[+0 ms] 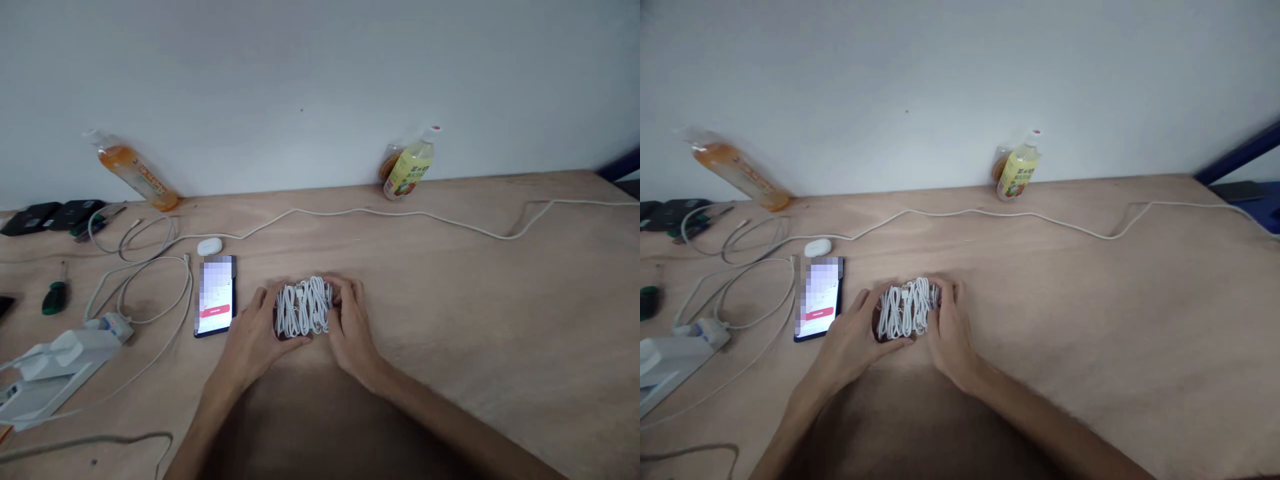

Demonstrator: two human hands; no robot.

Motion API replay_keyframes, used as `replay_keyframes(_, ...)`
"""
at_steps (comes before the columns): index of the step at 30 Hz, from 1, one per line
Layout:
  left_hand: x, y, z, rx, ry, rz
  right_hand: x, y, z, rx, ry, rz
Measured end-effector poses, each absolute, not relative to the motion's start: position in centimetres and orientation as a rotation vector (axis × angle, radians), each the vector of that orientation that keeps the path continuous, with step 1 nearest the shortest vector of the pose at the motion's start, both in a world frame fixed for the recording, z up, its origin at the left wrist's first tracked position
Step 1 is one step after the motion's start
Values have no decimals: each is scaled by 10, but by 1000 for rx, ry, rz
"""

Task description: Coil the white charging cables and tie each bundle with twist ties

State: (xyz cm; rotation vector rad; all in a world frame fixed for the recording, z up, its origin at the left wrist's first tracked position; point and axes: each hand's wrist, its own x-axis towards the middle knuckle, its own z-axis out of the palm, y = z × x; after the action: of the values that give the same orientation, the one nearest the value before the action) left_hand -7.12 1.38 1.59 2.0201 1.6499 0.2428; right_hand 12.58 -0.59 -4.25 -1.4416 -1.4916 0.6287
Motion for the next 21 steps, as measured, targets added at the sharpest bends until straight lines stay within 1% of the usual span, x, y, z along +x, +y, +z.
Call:
replay_keyframes(3, -73, 13, 15, 2033, 1633, 242, 126, -6, -42, -1450, -1478, 615)
replay_keyframes(8, -71, 9, 15, 2059, 1609, 337, 124, -5, -40, -1470, -1447, 585)
replay_keyframes(13, -64, 8, 9, 2040, 1722, 403, 120, -5, -37, -1602, -1463, 509)
replay_keyframes(17, -62, 12, 8, 1952, 1773, 562, 119, -4, -36, -1635, -1579, 438)
replay_keyframes(21, -63, 17, 11, 1768, 1784, 706, 122, -2, -34, -1666, -1614, 464)
